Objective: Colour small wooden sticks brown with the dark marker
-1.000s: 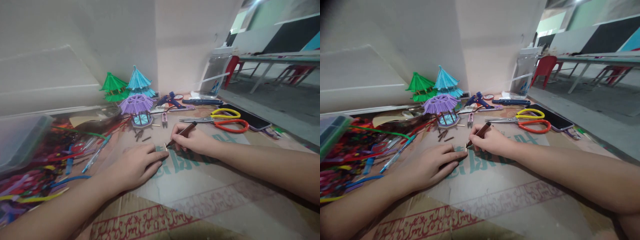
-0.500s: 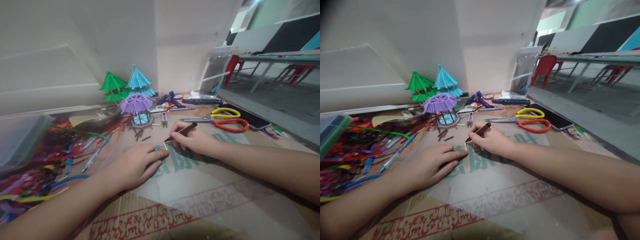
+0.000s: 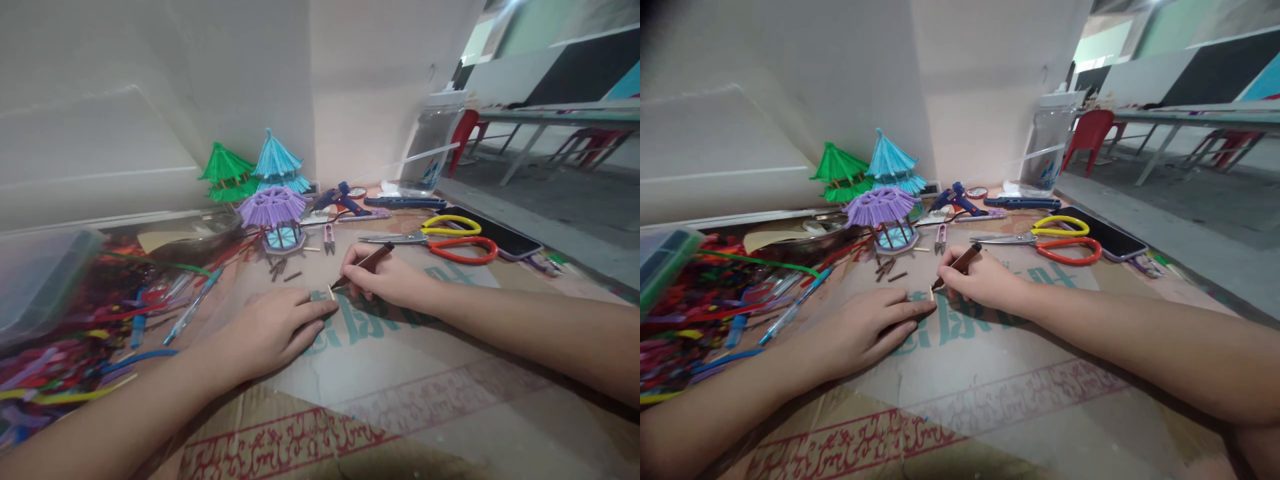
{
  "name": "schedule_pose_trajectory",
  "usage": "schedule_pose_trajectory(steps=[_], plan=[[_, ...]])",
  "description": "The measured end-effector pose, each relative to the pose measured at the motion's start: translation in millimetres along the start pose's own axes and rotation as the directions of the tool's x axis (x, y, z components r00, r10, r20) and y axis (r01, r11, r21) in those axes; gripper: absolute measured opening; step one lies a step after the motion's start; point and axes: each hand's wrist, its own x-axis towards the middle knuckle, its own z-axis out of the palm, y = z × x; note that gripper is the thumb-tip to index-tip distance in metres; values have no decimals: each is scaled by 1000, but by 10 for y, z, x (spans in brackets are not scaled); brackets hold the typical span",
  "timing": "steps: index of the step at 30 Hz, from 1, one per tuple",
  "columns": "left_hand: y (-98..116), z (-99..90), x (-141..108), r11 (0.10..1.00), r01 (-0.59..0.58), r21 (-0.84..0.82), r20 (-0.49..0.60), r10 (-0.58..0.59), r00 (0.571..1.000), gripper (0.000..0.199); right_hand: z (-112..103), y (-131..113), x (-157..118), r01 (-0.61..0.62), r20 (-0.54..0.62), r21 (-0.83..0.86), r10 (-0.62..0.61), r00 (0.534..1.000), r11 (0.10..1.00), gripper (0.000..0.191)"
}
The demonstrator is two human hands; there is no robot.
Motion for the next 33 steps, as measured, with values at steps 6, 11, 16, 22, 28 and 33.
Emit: schedule_pose_trajectory(steps=[6,11,16,22,28,33], plan=[[4,-3,9,1000,-4,-5,-7,4,1000,40,-10,7,4,-9,22,28,8,1000,1000,9],[-10,17,-9,1000,2,-26,-11,-2,1000,40,-6,1,16,25,-20,-41,-26,999,999,10],[-2,8,-13,1000,-7,-12,-24,7,1000,40,-6,-21,-4,-2,9,-53,2,1000,999,9],[0,0,5,1000,-2,-6,-7,2,1000,40,4,-9,3,37,-15,-46,-37,999,998,10],[-3,6,0,1000,-11,-3,-26,11,1000,39,-4,-18,-1,-8,18,-10,8,1000,1000,10],[1,-1,-2,1000,-8,-9,-11,8,1000,40,-3,-7,5,34,-5,-8,-34,999,999,11]])
